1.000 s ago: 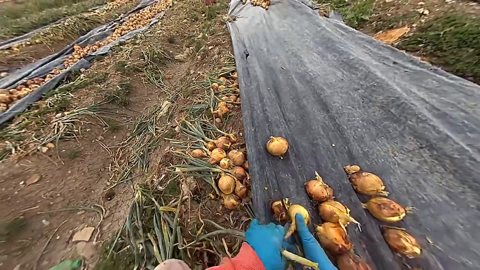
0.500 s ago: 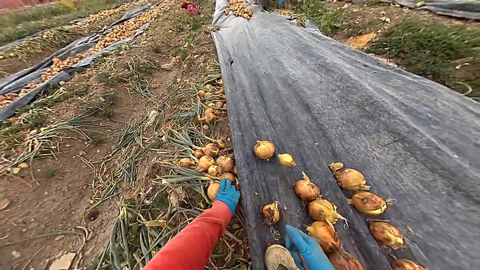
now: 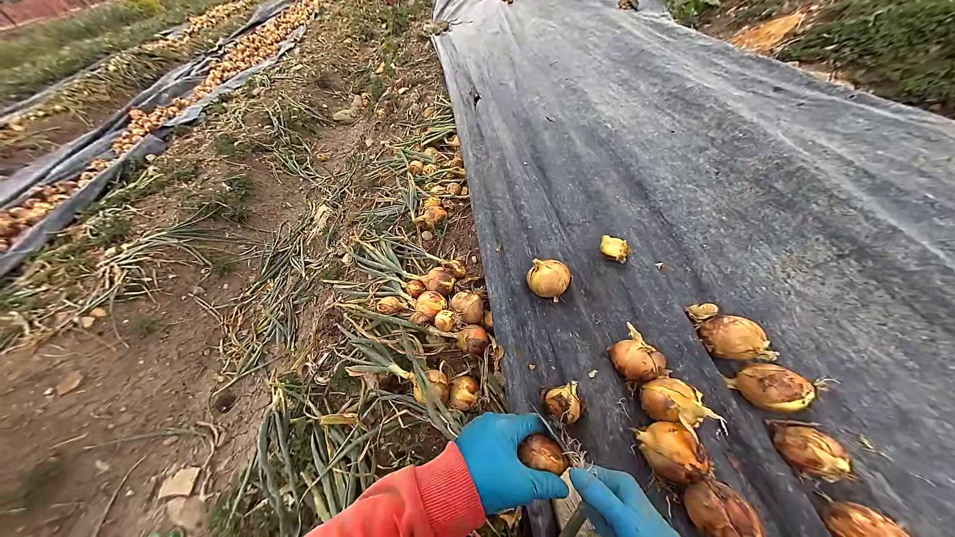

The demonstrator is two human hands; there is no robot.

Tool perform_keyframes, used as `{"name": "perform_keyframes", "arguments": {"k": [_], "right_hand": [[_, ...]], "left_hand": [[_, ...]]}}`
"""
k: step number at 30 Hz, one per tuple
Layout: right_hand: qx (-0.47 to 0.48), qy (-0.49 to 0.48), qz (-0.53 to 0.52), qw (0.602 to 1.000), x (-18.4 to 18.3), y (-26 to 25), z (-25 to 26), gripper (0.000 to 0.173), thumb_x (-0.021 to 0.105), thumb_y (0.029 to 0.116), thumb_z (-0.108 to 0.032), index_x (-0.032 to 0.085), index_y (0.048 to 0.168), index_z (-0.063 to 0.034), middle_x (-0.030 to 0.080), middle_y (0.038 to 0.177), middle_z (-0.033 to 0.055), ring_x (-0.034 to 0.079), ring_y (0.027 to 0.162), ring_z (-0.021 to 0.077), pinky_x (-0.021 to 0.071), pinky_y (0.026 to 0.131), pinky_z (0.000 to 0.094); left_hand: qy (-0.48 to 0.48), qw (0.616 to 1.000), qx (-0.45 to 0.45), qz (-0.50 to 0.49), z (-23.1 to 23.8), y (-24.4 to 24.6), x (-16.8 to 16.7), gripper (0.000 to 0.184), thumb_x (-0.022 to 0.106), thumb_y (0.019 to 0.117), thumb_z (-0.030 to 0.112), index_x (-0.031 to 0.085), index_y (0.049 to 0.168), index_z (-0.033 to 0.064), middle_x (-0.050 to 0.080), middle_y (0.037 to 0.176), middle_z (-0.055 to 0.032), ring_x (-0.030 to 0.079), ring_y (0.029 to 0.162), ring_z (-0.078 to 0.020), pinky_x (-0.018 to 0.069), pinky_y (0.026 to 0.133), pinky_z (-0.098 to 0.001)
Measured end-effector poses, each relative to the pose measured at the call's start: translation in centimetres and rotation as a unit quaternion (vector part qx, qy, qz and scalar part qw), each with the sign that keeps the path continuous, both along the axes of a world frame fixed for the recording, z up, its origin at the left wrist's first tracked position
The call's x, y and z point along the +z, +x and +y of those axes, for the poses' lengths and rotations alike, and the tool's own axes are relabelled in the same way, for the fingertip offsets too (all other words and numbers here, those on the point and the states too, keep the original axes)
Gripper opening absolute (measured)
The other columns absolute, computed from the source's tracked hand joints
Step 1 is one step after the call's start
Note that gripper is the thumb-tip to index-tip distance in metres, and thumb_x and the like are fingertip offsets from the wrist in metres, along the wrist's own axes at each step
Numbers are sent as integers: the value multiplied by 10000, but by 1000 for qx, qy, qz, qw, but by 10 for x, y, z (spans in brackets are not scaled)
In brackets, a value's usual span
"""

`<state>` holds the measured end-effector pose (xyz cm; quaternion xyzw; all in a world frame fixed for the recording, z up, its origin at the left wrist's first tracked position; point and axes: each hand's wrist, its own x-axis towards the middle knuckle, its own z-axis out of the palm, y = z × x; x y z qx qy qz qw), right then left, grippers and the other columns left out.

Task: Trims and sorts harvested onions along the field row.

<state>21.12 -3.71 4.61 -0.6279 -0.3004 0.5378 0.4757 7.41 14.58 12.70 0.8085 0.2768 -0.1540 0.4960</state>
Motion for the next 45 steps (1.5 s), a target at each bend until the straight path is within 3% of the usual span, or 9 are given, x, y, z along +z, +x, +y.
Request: {"name": "perform_keyframes", "arguments": {"k": [5,10,16,20,24,30,36,43,45], "right_hand": [[-121,-60,-79,988,-8,14,5,460,462,974,-556,534,696,-196,430,512,-107,418,423,38,399,434,257],[-67,-67,90,991,-5,6,8,652,477,849,-832,570,821,-187,512,583,-102,471,456,26,423,434,198],[-123,0,89,988,11,5,14,511,458,936,-697,505,727,-233,427,517,-119,395,396,10,353,382,180],[-172,-15,-15,985,41,33,18,453,341,1012,-542,493,748,-206,434,558,-100,408,422,40,371,409,209],[-109,-100,-11,989,8,34,23,403,484,987,-541,575,834,-179,446,543,-77,417,402,58,397,394,232],[-4,-187,49,981,-15,2,31,420,517,1026,-520,576,947,-111,428,570,-47,419,430,87,407,434,253],[2,-24,101,995,8,-10,38,848,628,562,-972,622,957,-222,501,580,-126,449,436,9,411,413,191],[-16,11,-170,985,-14,1,21,618,299,1047,-531,564,665,-124,420,534,-38,434,488,102,388,502,348],[-26,42,-80,996,-6,3,17,513,267,1062,-426,464,630,-230,380,500,-122,367,423,7,326,419,222]], "left_hand": [[116,987,96,-48,23,5,-13,639,659,952,74,425,1543,9,608,1415,-183,629,1267,-265,492,1105,-406],[107,983,-4,-146,-42,12,-13,347,532,1065,256,698,1058,-48,723,849,-205,723,855,-366,529,874,-567],[230,955,-86,166,1,15,7,380,373,1125,230,619,1267,-22,704,1173,-251,654,1186,-407,439,1067,-570],[327,874,-92,349,102,-16,-67,875,757,889,141,290,1622,42,284,1645,-296,178,1555,-491,148,1249,-643],[227,922,-32,314,123,-53,-134,993,820,834,359,274,1633,140,509,1503,-253,493,1395,-422,306,1203,-591],[-8,977,212,22,56,-69,-93,999,875,644,352,447,1504,81,665,1297,-171,659,1198,-274,528,1043,-489],[-215,937,237,-140,-23,-40,-24,839,864,672,260,511,1384,-7,708,1171,-73,698,1070,-107,583,953,-310],[206,978,31,-28,-8,-31,-27,934,849,692,518,557,1477,105,739,1187,-153,732,1044,-335,584,855,-591],[234,965,56,102,16,-20,-31,920,795,771,528,484,1544,138,702,1269,-176,695,1126,-381,542,925,-617]]}}
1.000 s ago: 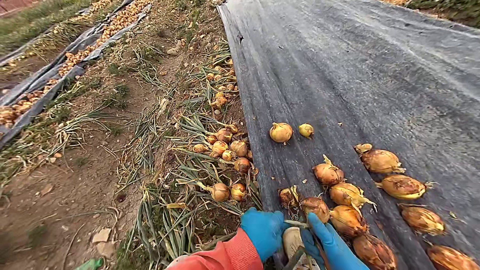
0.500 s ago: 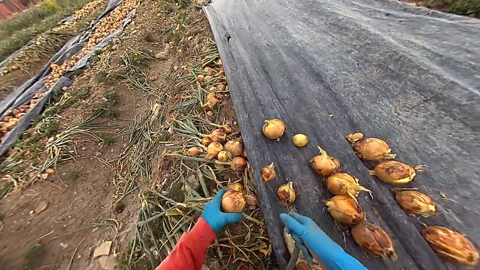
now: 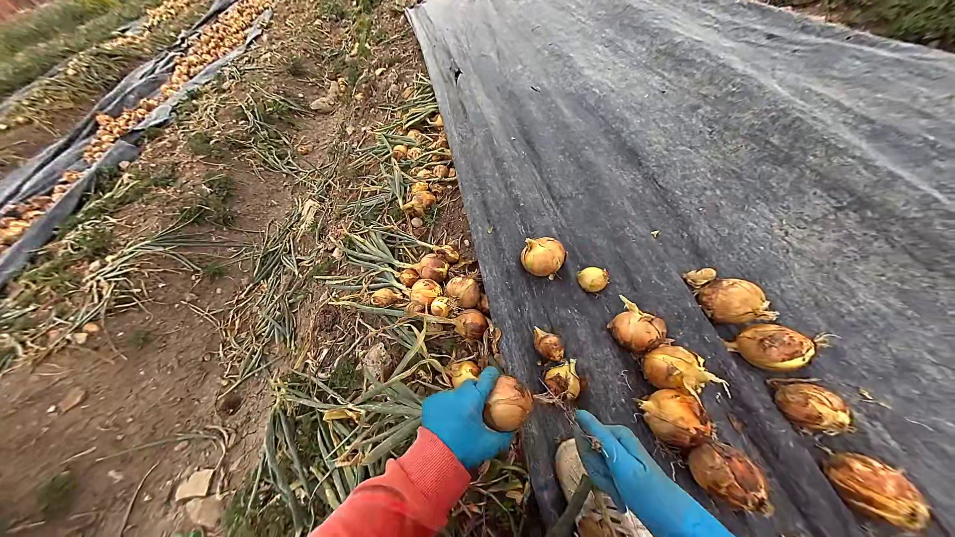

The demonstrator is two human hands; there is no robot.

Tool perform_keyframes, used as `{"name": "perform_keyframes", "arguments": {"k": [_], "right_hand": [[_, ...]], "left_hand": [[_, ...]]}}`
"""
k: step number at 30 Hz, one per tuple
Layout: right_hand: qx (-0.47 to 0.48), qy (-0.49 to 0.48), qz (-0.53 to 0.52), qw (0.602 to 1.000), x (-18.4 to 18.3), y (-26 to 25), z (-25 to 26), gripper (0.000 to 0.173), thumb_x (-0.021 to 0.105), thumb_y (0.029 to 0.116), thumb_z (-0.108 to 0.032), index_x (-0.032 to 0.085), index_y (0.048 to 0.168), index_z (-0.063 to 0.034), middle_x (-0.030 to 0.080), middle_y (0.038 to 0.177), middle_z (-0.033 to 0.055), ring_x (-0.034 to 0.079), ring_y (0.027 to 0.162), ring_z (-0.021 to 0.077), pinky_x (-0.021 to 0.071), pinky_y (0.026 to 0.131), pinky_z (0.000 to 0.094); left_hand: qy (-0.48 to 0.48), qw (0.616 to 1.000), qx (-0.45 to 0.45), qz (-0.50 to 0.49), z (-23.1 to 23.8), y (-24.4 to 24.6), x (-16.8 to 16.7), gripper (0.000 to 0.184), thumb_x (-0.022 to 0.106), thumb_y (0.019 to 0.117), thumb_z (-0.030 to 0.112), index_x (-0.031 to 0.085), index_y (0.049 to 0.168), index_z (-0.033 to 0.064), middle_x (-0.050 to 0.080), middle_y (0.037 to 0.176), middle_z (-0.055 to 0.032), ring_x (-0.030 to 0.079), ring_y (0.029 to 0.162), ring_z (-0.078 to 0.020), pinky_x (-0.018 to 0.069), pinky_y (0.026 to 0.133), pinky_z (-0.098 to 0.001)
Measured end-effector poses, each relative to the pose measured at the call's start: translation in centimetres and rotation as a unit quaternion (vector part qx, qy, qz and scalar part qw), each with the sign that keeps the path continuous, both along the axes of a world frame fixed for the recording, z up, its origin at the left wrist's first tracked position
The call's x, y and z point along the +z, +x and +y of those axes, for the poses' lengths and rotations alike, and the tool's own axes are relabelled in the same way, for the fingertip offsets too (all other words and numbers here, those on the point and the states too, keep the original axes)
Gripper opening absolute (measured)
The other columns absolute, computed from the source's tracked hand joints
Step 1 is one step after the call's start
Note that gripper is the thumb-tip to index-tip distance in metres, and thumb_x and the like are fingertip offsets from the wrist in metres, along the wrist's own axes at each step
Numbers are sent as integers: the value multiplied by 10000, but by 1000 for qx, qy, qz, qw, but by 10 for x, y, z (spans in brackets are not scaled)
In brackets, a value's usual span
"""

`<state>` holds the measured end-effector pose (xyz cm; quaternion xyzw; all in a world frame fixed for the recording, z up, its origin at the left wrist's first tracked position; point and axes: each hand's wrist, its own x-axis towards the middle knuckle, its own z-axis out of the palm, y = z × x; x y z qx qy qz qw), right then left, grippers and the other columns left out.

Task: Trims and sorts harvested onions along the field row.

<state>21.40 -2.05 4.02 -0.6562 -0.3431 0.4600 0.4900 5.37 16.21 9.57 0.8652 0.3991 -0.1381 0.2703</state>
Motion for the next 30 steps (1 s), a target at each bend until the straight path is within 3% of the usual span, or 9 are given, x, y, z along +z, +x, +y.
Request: {"name": "perform_keyframes", "arguments": {"k": [4,7,9,11,14,17,20,24,30], "right_hand": [[-61,-95,100,989,8,10,1,507,307,1065,-487,503,693,-205,413,493,-102,384,394,34,355,397,227],[8,-241,57,969,-11,13,0,522,525,974,-611,599,946,-94,443,646,-45,422,513,88,403,517,298],[-12,-174,91,981,-6,2,5,567,612,851,-684,602,966,-128,485,637,-100,454,491,30,430,482,234],[-49,-97,203,973,8,-9,2,627,443,920,-768,566,998,-158,544,625,-112,483,480,10,435,454,184],[-59,-79,245,965,16,-11,-4,666,160,999,-703,537,854,-173,497,558,-76,446,432,48,396,409,206],[-119,6,181,976,26,0,-8,632,279,977,-760,496,713,-229,436,524,-115,430,407,16,372,391,181],[-201,-42,96,974,68,19,5,448,260,1056,-422,498,778,-163,438,553,-93,415,419,33,389,424,186],[-90,-113,109,983,30,21,10,438,370,1033,-489,575,812,-171,453,536,-83,423,402,48,397,397,211],[-41,-233,118,964,-17,7,25,364,523,1052,-416,608,881,-106,429,538,-34,394,405,91,377,409,253]], "left_hand": [[-65,973,216,-48,53,-7,-13,941,854,756,510,476,1513,99,685,1278,-183,651,1218,-331,493,1064,-542],[-117,977,82,-158,-5,-2,6,674,714,940,343,496,1452,-36,720,1177,-196,697,1131,-315,522,1045,-507],[-78,980,-46,-175,-45,13,22,453,591,1021,241,592,1327,-94,738,1042,-250,720,1034,-401,502,1022,-568],[-61,979,-133,-145,-73,19,26,366,508,1069,229,653,1213,-75,745,925,-241,735,954,-415,480,1016,-591],[-119,978,-167,48,-64,33,37,416,371,1132,278,567,1321,-38,708,1127,-263,680,1124,-432,448,1057,-608],[0,968,-67,242,10,41,9,380,498,1058,136,532,1398,-30,607,1378,-267,551,1331,-438,383,1123,-617],[77,960,-96,251,61,24,-62,731,710,907,85,400,1566,20,338,1621,-288,201,1546,-494,183,1227,-666],[-6,983,-105,147,55,29,-124,859,802,825,145,408,1588,144,317,1633,-268,322,1483,-505,308,1166,-674],[-54,978,34,197,61,29,-114,916,841,805,276,387,1573,71,430,1533,-304,437,1414,-483,434,1107,-617]]}}
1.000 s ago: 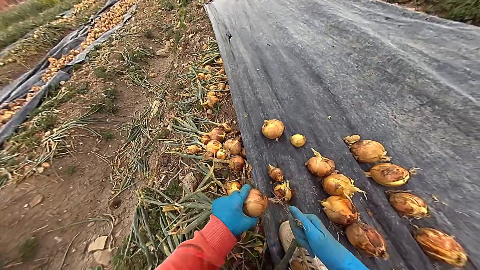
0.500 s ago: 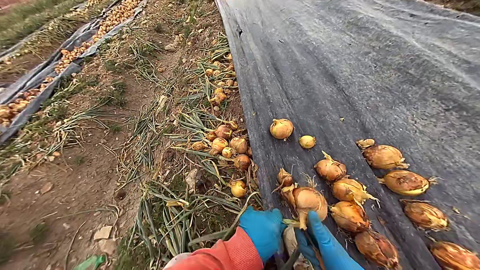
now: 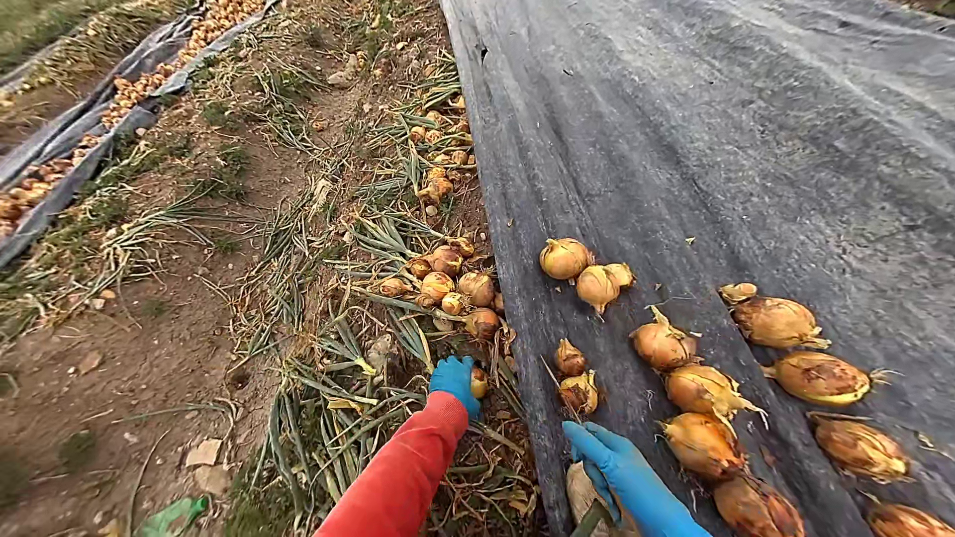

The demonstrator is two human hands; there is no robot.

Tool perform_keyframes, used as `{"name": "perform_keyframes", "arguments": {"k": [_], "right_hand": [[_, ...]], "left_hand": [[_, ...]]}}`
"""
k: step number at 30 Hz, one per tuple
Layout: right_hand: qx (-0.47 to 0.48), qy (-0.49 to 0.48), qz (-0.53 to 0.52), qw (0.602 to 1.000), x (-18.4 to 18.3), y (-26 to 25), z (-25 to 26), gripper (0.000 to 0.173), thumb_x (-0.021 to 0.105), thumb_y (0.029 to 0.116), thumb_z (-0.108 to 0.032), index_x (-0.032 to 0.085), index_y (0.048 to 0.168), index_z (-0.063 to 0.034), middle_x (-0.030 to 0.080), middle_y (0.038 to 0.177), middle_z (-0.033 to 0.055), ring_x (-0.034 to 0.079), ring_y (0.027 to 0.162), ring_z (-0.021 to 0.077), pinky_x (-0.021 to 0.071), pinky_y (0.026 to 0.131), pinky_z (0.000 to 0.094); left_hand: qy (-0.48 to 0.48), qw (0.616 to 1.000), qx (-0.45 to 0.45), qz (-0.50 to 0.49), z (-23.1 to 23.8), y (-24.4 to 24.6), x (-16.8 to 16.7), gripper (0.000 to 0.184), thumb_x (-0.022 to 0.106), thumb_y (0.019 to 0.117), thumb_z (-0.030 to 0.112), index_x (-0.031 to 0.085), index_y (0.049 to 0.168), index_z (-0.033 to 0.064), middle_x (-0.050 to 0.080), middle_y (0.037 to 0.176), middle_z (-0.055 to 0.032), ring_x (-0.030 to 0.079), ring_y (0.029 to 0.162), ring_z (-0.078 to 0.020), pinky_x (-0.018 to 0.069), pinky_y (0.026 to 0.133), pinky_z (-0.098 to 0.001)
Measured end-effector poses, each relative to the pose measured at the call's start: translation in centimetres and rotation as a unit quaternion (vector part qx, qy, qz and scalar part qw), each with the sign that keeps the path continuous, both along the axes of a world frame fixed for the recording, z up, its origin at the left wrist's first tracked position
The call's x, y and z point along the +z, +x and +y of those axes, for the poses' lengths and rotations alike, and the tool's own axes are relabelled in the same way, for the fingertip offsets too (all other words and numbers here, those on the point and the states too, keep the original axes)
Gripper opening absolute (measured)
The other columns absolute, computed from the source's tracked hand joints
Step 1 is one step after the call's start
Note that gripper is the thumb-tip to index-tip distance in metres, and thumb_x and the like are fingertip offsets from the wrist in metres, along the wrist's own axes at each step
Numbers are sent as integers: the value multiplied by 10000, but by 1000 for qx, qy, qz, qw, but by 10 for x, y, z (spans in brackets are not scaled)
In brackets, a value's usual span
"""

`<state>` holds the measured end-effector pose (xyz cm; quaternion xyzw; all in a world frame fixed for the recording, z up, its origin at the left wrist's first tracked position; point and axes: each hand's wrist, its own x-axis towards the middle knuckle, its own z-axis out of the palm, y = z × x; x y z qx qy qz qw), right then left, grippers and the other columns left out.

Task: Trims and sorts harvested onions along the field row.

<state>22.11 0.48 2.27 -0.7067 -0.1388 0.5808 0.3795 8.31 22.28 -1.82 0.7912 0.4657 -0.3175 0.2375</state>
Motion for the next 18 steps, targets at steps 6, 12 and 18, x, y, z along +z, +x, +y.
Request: {"name": "perform_keyframes", "arguments": {"k": [6,12,18], "right_hand": [[74,-11,18,997,-29,-5,39,387,554,1038,-465,622,915,-105,448,570,-32,406,439,94,386,452,263],[207,108,111,966,-12,-4,69,873,633,646,-903,578,1084,-150,481,636,-104,473,482,44,447,466,248],[205,221,199,932,-17,-9,77,830,535,696,-950,613,992,-178,505,631,-141,458,490,-14,424,465,196]], "left_hand": [[4,983,99,-153,-11,-39,16,917,864,724,341,465,1527,150,546,1479,-156,483,1401,-332,272,1213,-559],[-106,891,167,-409,-43,-51,100,855,808,702,364,525,1419,-7,703,1194,-176,692,1108,-255,564,958,-474],[-198,897,249,-307,-48,-50,140,771,820,766,421,578,1347,-24,726,1090,-155,708,1020,-237,563,920,-482]]}}
